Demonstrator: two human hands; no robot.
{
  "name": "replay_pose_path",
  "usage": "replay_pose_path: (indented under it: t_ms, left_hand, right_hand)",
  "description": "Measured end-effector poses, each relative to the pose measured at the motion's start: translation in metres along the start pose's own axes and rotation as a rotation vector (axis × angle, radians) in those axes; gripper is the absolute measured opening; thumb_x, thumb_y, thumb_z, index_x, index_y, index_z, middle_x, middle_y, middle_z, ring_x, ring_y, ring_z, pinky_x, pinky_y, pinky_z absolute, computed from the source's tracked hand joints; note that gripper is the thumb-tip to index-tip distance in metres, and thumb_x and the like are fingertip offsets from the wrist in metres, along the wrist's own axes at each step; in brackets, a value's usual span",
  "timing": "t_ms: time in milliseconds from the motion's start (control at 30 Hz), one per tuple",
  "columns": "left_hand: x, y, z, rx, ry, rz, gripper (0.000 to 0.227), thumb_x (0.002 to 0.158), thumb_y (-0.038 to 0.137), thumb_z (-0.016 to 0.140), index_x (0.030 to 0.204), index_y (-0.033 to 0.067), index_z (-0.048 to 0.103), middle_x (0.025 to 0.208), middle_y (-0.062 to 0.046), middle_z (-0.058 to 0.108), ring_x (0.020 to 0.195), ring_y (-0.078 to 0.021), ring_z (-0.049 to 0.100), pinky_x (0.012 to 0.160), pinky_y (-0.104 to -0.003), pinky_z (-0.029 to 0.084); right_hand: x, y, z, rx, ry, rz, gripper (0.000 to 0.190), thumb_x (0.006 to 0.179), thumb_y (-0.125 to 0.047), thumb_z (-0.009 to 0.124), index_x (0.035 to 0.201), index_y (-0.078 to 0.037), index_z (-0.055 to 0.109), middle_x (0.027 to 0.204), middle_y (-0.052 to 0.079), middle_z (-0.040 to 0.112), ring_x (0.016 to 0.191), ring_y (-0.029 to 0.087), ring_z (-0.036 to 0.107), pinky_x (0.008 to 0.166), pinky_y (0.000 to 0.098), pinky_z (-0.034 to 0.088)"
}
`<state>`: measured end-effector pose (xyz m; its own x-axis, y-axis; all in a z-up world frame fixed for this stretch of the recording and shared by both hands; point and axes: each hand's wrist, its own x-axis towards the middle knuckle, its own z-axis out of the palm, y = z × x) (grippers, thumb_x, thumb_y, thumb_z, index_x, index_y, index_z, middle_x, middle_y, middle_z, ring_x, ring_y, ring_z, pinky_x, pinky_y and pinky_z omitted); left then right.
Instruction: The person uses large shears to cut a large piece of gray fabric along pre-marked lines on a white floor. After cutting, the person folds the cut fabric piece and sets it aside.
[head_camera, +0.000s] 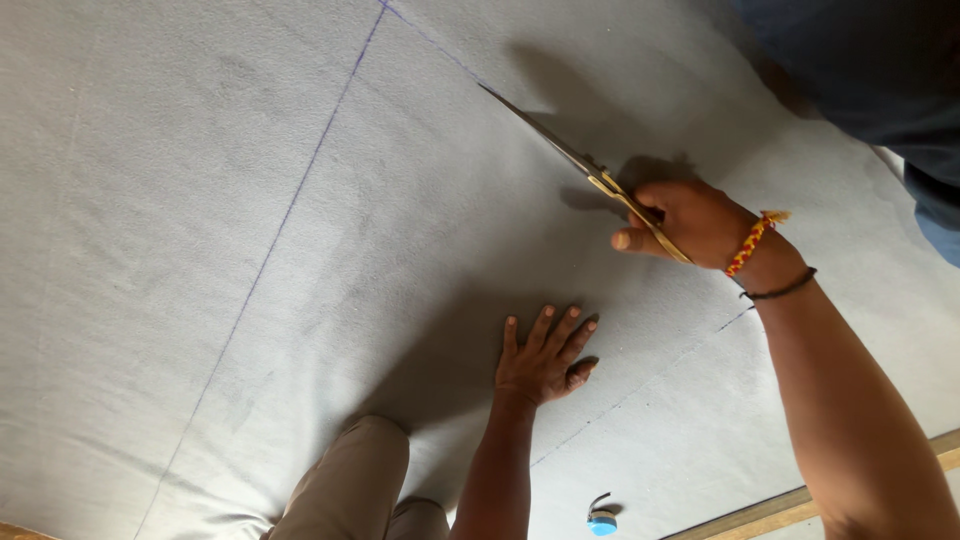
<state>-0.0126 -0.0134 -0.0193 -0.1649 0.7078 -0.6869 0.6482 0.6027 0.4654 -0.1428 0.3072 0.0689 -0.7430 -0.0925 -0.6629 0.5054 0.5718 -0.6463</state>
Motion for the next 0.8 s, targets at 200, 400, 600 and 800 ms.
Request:
replay_pose_path:
  t_ms: [200, 400, 600, 800]
  left_hand:
    - [0.003, 0.0, -0.01, -0.069, -0.177, -0.005, 0.07, 0.098, 0.074, 0.018, 0.159, 0.0476, -0.002, 0.169, 0.014, -0.011, 0.154, -0.0211, 0.005, 0.117, -0.072, 0.014]
    - [0.002, -0.002, -0.012, -0.02, -0.058, 0.034, 0.07, 0.099, 0.073, 0.018, 0.16, 0.0463, -0.002, 0.17, 0.013, -0.01, 0.155, -0.0201, 0.008, 0.115, -0.071, 0.017]
    - [-0.001, -0.001, -0.003, -0.059, 0.025, 0.059, 0.07, 0.099, 0.072, 0.02, 0.16, 0.0449, -0.001, 0.17, 0.012, -0.008, 0.155, -0.0209, 0.008, 0.113, -0.071, 0.02]
    - [-0.001, -0.006, 0.011, 0.074, 0.367, 0.094, 0.069, 0.105, 0.07, 0.027, 0.164, 0.0406, 0.008, 0.173, 0.007, -0.002, 0.158, -0.0214, 0.009, 0.113, -0.069, 0.032]
  right_hand:
    - [0.017, -0.028, -0.007, 0.043, -0.063, 0.284, 0.049, 0.081, -0.048, 0.077, 0.068, -0.004, 0.062, 0.049, 0.005, 0.055, 0.044, 0.017, 0.055, 0.049, 0.0345, 0.047]
    - [0.021, -0.043, -0.015, 0.011, -0.072, 0.266, 0.047, 0.08, -0.048, 0.079, 0.068, -0.006, 0.062, 0.045, 0.004, 0.054, 0.043, 0.016, 0.053, 0.047, 0.034, 0.045]
    - [0.047, -0.054, -0.014, 0.038, 0.071, -0.128, 0.054, 0.088, -0.05, 0.078, 0.068, -0.005, 0.055, 0.06, 0.0, 0.054, 0.053, 0.013, 0.054, 0.051, 0.0307, 0.048]
    - [0.056, -0.078, -0.02, 0.011, -0.084, 0.385, 0.051, 0.078, -0.054, 0.076, 0.068, -0.007, 0.061, 0.046, 0.002, 0.057, 0.043, 0.013, 0.061, 0.048, 0.0312, 0.051]
